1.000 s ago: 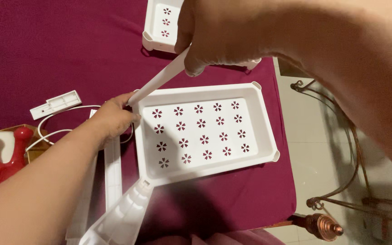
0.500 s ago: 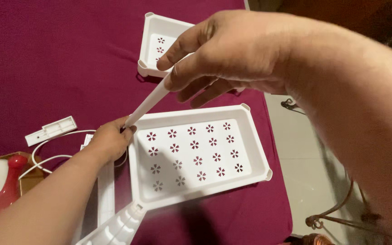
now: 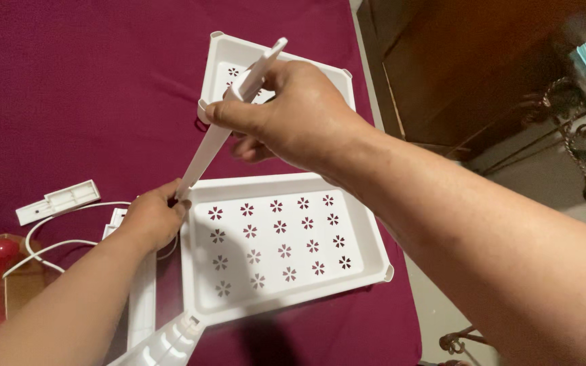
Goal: The person assembles a white plastic storage rack by connecting vertical and horizontal support pieces to two perforated trays. They insert the supports into the tray corners, stack the trays, and secure the frame, resulting in a two-tier rack.
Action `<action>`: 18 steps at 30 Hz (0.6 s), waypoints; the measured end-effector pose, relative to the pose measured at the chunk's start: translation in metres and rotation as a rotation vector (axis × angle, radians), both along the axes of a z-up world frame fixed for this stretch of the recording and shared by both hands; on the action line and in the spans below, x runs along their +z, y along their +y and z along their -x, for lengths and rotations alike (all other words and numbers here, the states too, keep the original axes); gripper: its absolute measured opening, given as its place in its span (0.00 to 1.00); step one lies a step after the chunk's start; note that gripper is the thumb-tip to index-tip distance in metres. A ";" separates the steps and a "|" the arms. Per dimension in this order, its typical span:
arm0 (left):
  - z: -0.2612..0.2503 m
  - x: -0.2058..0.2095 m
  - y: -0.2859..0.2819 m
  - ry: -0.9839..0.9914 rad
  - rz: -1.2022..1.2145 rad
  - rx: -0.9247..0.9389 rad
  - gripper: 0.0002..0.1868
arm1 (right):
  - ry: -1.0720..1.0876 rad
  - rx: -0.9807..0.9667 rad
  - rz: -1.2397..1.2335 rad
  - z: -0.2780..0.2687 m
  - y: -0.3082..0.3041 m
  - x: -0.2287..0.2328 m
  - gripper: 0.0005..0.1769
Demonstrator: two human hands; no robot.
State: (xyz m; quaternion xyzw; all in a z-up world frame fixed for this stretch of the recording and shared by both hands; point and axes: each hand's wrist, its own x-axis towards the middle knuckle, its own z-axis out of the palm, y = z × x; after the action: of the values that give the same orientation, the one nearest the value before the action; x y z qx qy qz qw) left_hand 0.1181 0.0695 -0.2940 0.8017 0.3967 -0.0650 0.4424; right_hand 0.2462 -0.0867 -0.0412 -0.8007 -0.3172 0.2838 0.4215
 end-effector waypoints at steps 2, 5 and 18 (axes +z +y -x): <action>0.001 -0.009 0.000 -0.046 -0.023 0.005 0.34 | -0.069 0.020 -0.024 -0.003 0.005 -0.002 0.19; 0.004 -0.021 0.002 0.004 0.166 0.104 0.38 | -0.197 0.065 0.012 -0.003 0.009 -0.003 0.17; 0.006 0.003 -0.016 -0.076 0.587 0.284 0.43 | -0.570 0.246 -0.001 -0.002 0.017 -0.025 0.19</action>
State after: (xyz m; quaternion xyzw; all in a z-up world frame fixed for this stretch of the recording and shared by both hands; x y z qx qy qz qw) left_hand 0.1124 0.0539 -0.2908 0.5784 0.4518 -0.0842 0.6739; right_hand 0.2486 -0.0701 -0.0660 -0.8035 -0.5171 0.0966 0.2786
